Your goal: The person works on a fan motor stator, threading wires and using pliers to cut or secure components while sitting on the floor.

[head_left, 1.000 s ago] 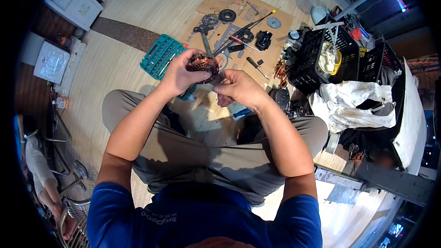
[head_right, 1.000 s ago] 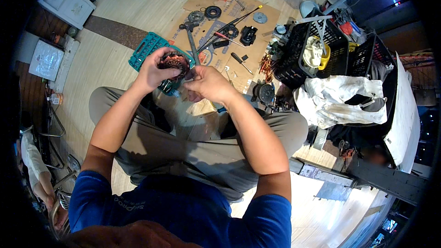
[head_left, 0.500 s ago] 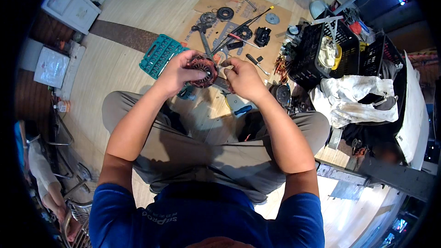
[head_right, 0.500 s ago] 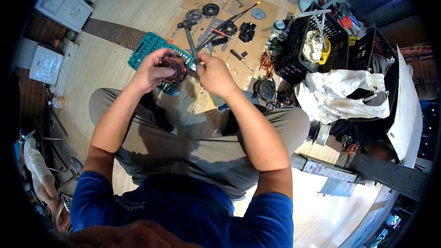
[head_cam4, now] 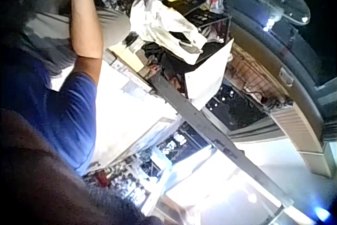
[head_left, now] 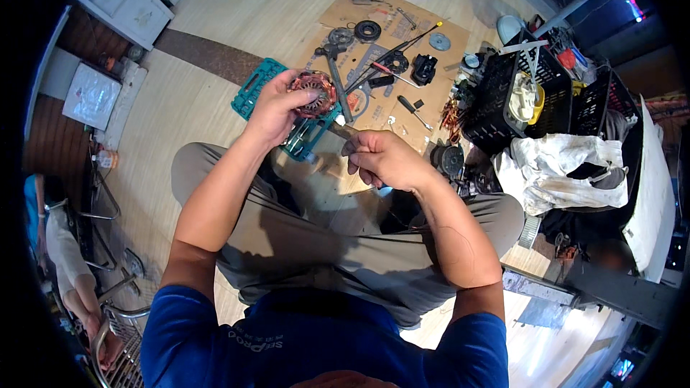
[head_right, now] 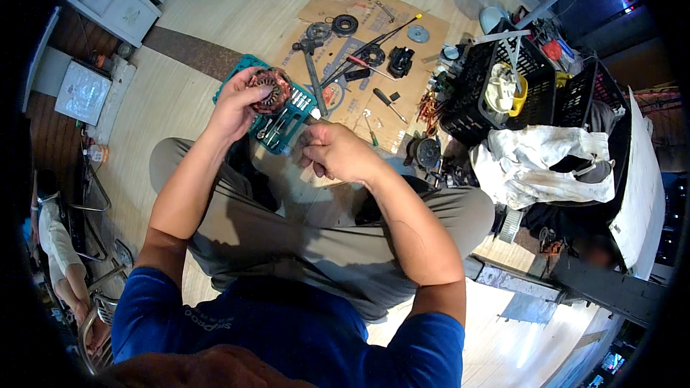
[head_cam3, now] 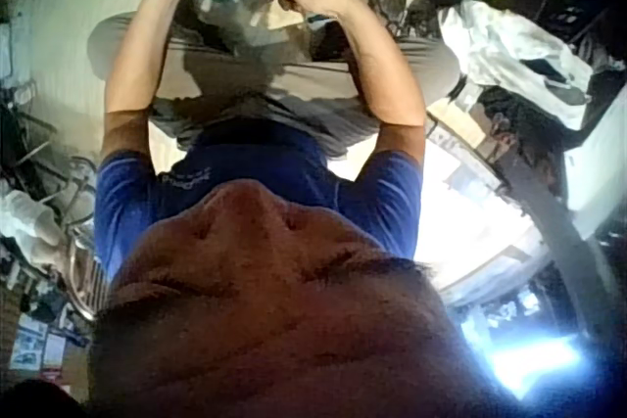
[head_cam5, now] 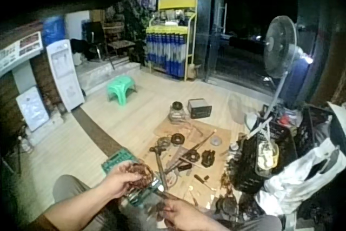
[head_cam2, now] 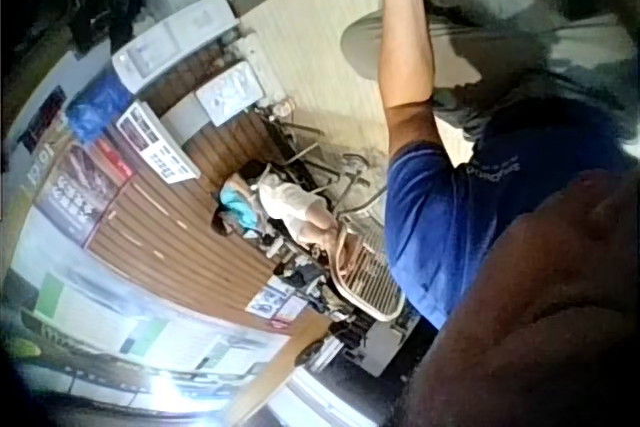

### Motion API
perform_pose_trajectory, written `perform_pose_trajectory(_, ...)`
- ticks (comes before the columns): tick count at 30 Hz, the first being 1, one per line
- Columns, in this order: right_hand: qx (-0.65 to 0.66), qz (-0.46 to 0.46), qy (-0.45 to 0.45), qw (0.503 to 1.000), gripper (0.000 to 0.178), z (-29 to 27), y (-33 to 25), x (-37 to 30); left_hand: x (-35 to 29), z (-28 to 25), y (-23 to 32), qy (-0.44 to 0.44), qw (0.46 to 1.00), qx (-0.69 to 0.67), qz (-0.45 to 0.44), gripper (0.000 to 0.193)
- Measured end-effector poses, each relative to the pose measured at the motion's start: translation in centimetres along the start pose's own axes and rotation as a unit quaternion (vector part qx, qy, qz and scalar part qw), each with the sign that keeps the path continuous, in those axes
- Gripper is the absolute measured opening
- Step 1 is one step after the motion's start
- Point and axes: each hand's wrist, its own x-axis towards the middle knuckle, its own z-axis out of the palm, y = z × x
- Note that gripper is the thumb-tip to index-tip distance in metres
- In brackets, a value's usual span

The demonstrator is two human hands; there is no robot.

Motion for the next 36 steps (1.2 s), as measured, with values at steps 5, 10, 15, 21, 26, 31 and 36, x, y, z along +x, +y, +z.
perform_pose_trajectory(5, -0.057, -0.004, 0.033, 0.998, 0.013, -0.5, 0.4, -0.6, 0.2, -0.9, -0.2, -0.035, 0.998, -0.044, -0.019, 0.038)
perform_pose_trajectory(10, -0.166, -0.039, 0.060, 0.984, 0.012, -1.3, -0.3, -1.5, 0.7, -1.3, 0.2, -0.024, 0.996, -0.076, -0.027, 0.037)
perform_pose_trajectory(15, -0.035, -0.041, 0.013, 0.998, 0.015, -1.1, -1.8, -2.7, 0.7, -2.1, 0.4, 0.012, 1.000, 0.001, -0.001, 0.036)
perform_pose_trajectory(21, 0.101, -0.040, 0.038, 0.993, 0.015, -1.8, -2.1, -5.0, 0.8, -1.8, 1.6, 0.009, 0.998, 0.055, -0.021, 0.037)
perform_pose_trajectory(26, 0.209, -0.108, 0.087, 0.968, 0.016, -4.3, -1.4, -6.2, 0.9, -2.4, 2.7, -0.151, 0.969, 0.143, -0.132, 0.048)
perform_pose_trajectory(31, 0.187, -0.109, 0.148, 0.965, 0.024, -6.4, -0.8, -8.7, 0.5, -2.3, 4.0, -0.218, 0.964, 0.018, -0.148, 0.061)
perform_pose_trajectory(36, 0.135, -0.025, 0.202, 0.970, 0.031, -4.1, 3.6, -14.3, 1.1, -2.3, 3.7, -0.205, 0.965, -0.161, -0.015, 0.044)
